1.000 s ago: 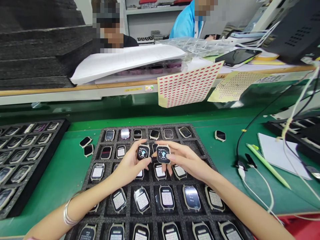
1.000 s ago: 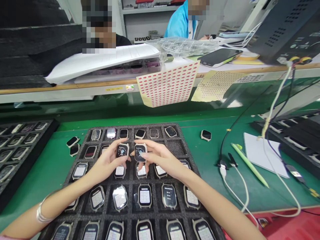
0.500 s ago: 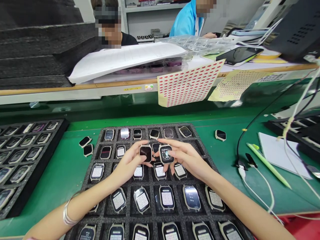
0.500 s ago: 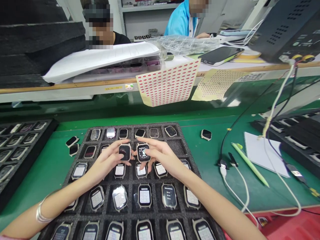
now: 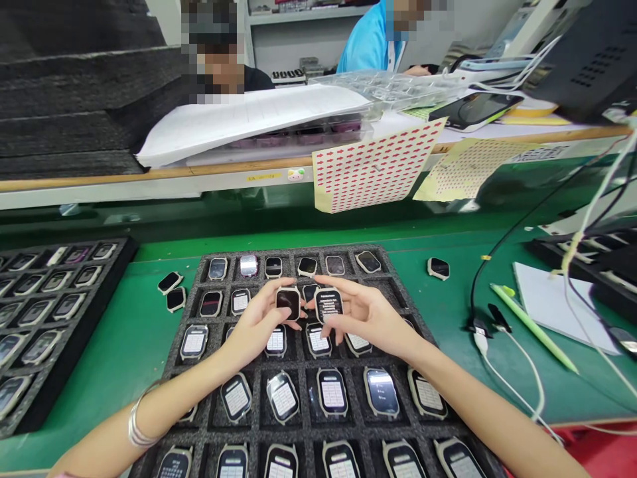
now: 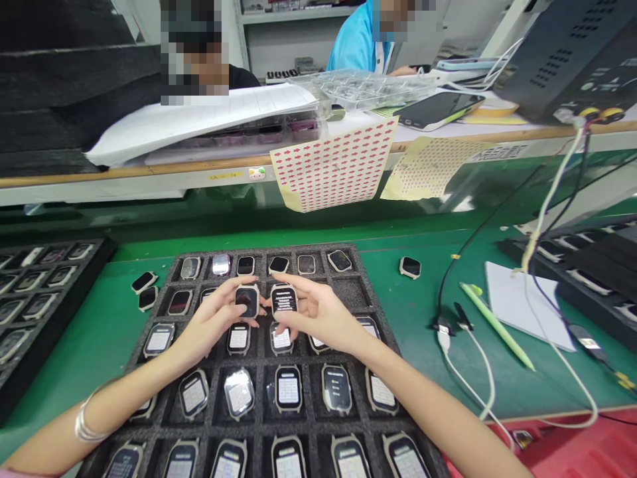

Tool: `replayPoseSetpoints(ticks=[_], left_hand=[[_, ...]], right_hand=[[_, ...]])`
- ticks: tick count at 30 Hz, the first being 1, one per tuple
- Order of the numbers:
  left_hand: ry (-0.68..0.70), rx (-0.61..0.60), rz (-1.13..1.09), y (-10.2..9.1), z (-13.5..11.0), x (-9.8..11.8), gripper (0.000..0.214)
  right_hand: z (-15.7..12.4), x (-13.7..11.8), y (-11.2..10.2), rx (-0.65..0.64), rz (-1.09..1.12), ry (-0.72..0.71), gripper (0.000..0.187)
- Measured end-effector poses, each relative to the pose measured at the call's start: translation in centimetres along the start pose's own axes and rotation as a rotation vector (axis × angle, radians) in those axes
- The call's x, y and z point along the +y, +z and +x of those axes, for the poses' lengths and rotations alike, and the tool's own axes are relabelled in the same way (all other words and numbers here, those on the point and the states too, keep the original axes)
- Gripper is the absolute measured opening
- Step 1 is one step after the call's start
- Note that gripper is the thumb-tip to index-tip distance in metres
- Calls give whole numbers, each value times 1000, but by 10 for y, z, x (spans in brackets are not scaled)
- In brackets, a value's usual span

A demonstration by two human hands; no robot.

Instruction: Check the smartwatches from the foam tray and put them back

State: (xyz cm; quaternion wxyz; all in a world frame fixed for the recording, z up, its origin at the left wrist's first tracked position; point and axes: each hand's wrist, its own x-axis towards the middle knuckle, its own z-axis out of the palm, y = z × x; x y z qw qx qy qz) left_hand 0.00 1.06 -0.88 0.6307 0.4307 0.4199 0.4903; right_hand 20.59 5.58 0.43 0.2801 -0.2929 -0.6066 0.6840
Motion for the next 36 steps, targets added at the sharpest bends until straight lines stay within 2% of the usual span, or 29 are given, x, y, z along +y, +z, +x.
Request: replayPoseSetpoints(ticks=[2,4,6,10,14,16,19,23,26,29,32,36], left_hand=[[8,26,-1,-1,1,0,42],[16,56,-1,-3,4,-2,43],[28,96,-1,-5,7,-4,44],[17,169,-53,-11,14,-8,46],[-80,195,-104,-15,17,-10,39],[-89,197,-97,-15,17,-10,36],[-60,227,-63,-14,16,-9,38],[3,272,22,-9,13,-8,42],[33,267,93,-3,6,-9,43],[53,242,144,4,-3,-13,42],[66,149,218,9,-10,-16,38],[144,94,409,5,-15,-11,38]], right_hand=[[0,-1,-2,-61,-33,3,73],[0,-2,-7,-98,-169,28,70],[1,-3,-16,-59,-450,4,58],[2,-1,-44,50,-1075,-155,45],[3,-2,-65,-17,-1299,-167,52],[9,-6,-63,-60,-1361,-212,51],[26,-8,-41,-120,-1456,-216,27],[48,-1,-3,-22,-1542,-94,16],[50,5,13,46,-1532,-35,15],[45,7,15,72,-1480,-7,19],[42,8,9,61,-1388,-14,23],[49,10,2,31,-1222,-47,36]])
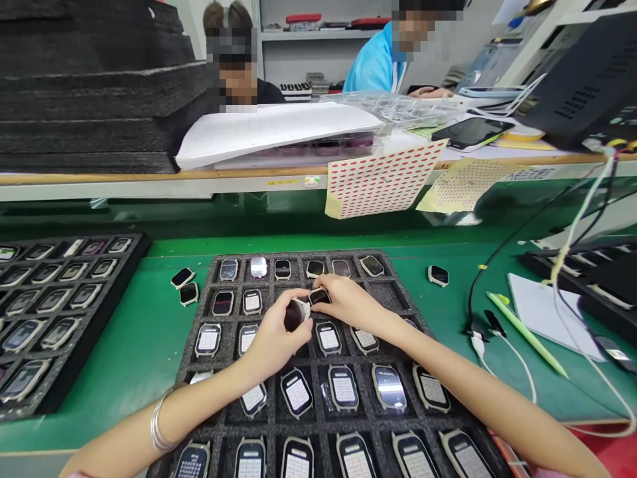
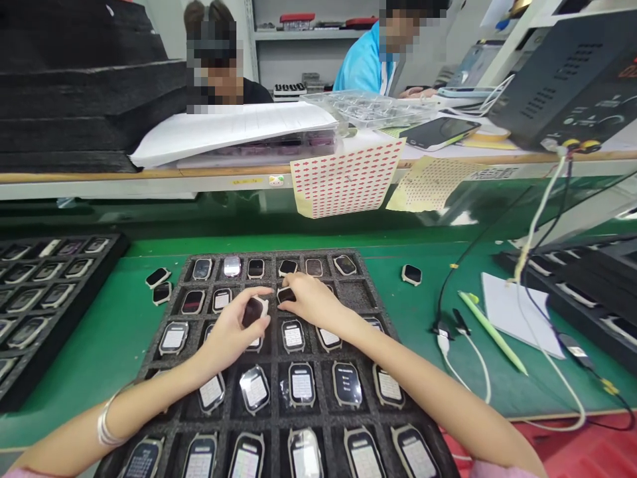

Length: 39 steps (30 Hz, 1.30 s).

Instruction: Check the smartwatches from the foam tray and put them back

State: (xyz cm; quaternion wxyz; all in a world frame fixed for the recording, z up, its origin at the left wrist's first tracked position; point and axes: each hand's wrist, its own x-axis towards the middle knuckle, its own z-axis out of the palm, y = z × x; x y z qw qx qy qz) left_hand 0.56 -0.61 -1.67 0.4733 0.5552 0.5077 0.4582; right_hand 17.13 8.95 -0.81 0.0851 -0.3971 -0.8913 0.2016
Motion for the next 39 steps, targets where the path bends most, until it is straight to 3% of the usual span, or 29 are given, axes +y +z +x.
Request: replayPoseSetpoints(ticks=[5,8,11,14,18,21,27,32,39], left_hand=[[23,0,167,-12,-2,5,45],[67,54,244,-11,-3,1,48],[145,125,284,-7,-1,-4,53],[177,134,277,-6,0,-7,51],[133,124,226,-7,0,-8,48],[124,132,191,-8,2,-11,46],[108,127,110,-7,4,-17,45],[100,127,109,-6,3,-11,41],[97,129,106,-7,-1,-2,36]], right_hand=[[5,3,-9,19,215,-71,16],[0,-1,-17,78,588,-99,20],[-7,-6,-22,160,999,-28,24],[-12,-7,-24,187,1117,45,36],[-18,-7,-24,86,1330,6,55],[-22,-7,-23,30,1389,-40,55],[-28,-5,-23,6,1309,-98,47],[-34,-6,-26,-2,1310,-59,40],[-37,-15,-27,-155,1561,-49,44]])
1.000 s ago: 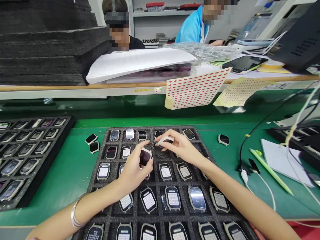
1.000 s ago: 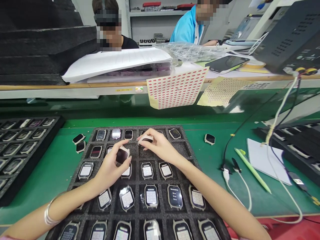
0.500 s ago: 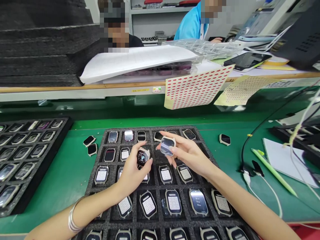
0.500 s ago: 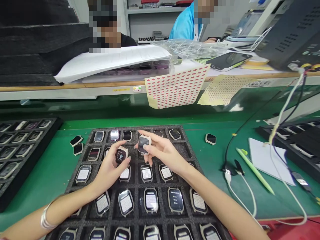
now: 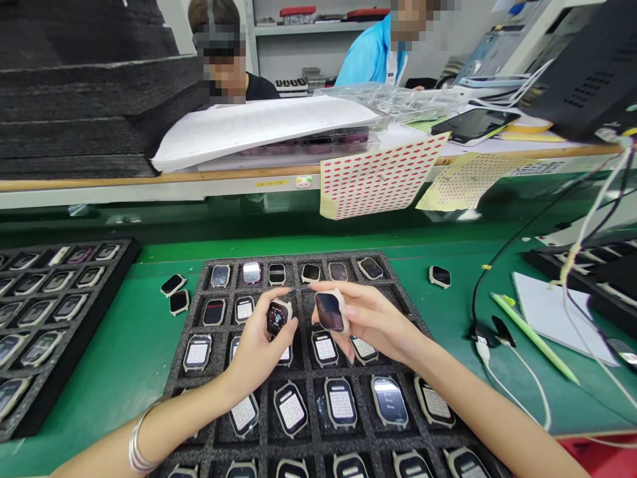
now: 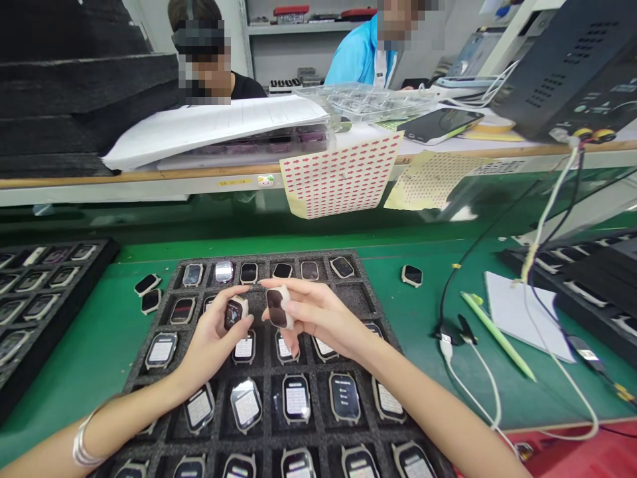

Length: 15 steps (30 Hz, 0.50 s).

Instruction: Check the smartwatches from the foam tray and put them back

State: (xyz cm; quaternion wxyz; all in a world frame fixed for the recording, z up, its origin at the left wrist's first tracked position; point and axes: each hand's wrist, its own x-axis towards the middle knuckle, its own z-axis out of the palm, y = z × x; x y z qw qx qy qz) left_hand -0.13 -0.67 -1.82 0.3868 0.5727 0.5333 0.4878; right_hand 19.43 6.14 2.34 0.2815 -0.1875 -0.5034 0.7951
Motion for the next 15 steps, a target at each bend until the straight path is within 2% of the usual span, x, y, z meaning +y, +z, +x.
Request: replayPoseSetpoints(ticks=[4,8,12,15], left_hand=[[1,-12,22,-1,-5,5,37],[-36,-63,-7,0,-4,7,37],[-17,-175,-55,-2,-3,8,36],[-19,-170,-56,-3,-3,10,35]], right_hand=[[3,6,-3,-38,67,22,43],[3,9,-5,-38,31,48,43],[1,10,0,-8,-26,51,46],[2,11,2,-2,-74,25,49]])
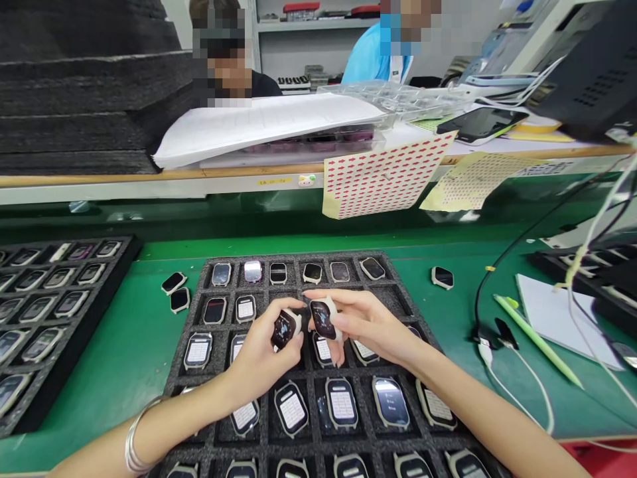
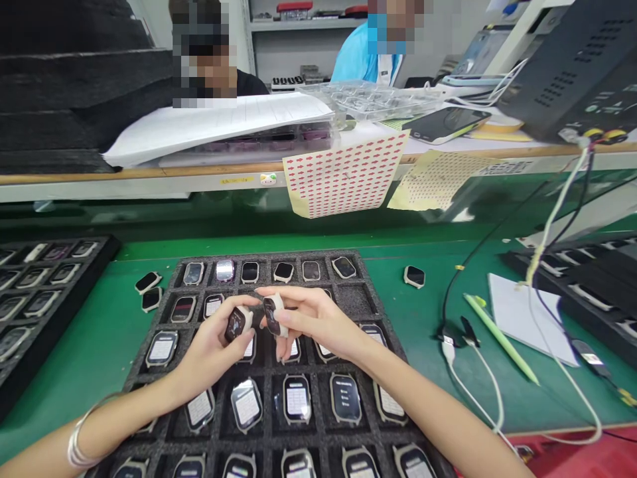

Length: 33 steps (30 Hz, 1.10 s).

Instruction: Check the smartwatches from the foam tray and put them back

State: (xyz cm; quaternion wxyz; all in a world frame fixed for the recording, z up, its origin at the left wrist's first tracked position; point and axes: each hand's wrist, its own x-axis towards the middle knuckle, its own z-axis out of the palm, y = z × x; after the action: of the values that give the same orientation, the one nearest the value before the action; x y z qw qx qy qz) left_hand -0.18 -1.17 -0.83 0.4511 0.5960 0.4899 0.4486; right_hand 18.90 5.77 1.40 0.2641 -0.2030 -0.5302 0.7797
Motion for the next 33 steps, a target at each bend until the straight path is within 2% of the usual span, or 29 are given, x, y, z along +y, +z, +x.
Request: replayPoseSetpoints(ticks=[7,14,22,26,33], left_hand=[[3,-26,-27,-1,-1,3,33],[5,-7,47,0,2,8,31],[-6,-34,70,-1,4,8,32],[-38,-36,112,0,6,8,31],[-10,-31,109,-2,6,8,32]], right_hand=[[0,1,-6,-15,-156,42,49],[-1,1,-2,63,-72,39,55],[-1,0,-2,38,-175,53,51],[-1,0,-2,59,-185,43,53],[0,-3,0,94,-191,49,51]])
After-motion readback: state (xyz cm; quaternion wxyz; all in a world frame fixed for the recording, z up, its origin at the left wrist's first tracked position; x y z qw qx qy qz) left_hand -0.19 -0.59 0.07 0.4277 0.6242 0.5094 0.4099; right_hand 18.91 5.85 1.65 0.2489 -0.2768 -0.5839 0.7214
